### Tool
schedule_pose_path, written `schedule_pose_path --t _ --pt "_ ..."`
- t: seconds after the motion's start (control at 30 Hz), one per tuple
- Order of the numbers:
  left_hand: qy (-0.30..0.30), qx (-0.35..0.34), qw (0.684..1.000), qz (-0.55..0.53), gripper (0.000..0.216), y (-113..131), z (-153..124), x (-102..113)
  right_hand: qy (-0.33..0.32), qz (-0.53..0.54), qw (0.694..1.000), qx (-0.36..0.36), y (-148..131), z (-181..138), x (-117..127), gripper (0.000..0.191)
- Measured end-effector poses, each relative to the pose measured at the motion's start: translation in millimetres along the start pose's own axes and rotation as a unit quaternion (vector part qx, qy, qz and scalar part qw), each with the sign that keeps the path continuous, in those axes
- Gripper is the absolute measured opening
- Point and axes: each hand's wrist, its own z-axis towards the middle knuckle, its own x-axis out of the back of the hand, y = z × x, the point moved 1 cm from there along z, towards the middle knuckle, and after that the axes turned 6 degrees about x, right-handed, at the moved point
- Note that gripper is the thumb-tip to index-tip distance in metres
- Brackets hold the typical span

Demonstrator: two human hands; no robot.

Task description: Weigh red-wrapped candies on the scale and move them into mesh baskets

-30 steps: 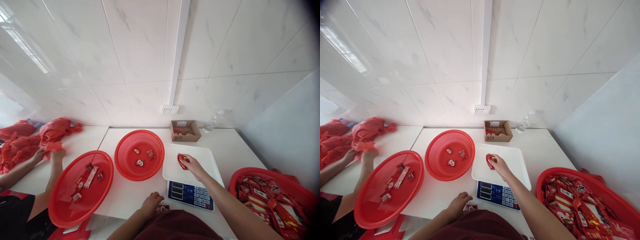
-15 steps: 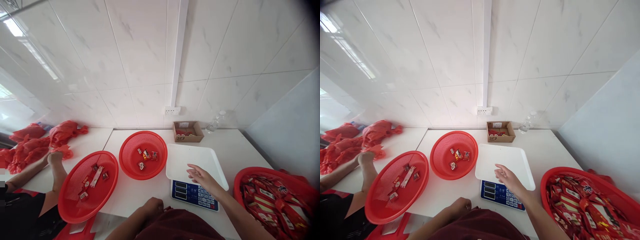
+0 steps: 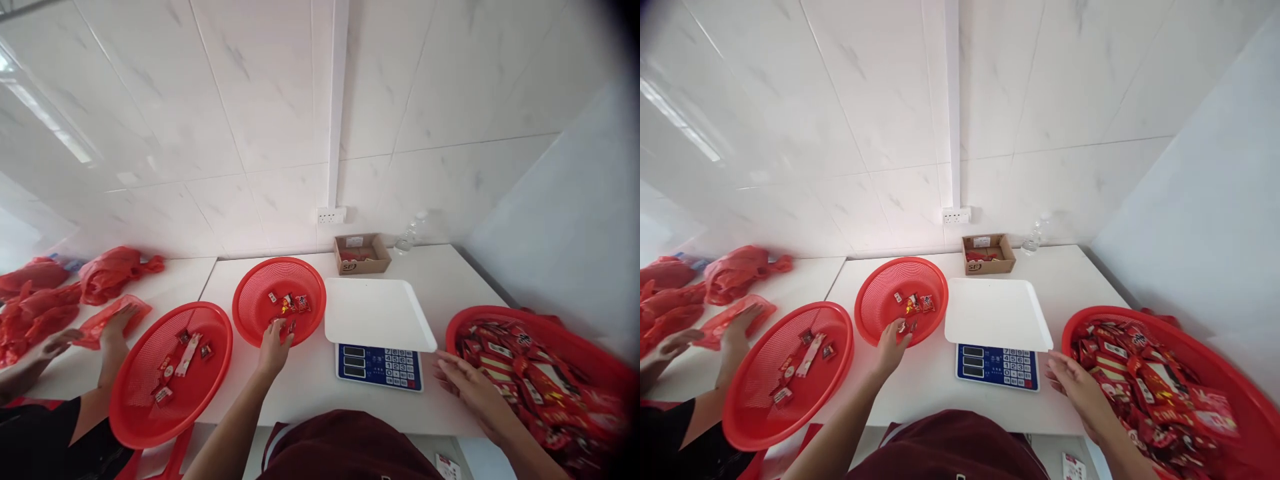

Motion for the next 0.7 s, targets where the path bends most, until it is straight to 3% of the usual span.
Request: schedule_pose_path --t 0.13,0.2,0.37,0.43,0.57,0.7 --pt "-0.055 -0.118 0.974 0.186 0.034 -7.9 -5.9 -9.1 0.087 -0.069 0.992 0.052 15.2 -8.1 18.7 0.048" --pt "-0.065 -0.134 0.965 0.216 0.034 -13.5 -2.7 -9.6 0.131 -0.116 0.983 0.063 26.9 -8.5 33.9 0.045" --pt "0.018 -0.111 0.942 0.315 0.036 -28.9 20.8 -4.0 0.180 -0.160 0.969 0.060 62.6 0.1 79.7 0.044" --pt "0.057 -0.096 0.939 0.325 0.035 -32.6 24.5 -5.4 0.178 -0.201 0.962 0.054 75.1 7.3 95.9 0.045" --pt "0.114 -0.167 0.937 0.286 0.039 -24.4 10.2 -25.1 0.120 -0.267 0.955 0.050 91.2 26.1 112.3 0.054" --pt "0.074 -0.234 0.939 0.243 0.038 3.9 -14.6 -64.6 0.053 -0.347 0.936 0.041 94.7 39.2 106.9 0.065"
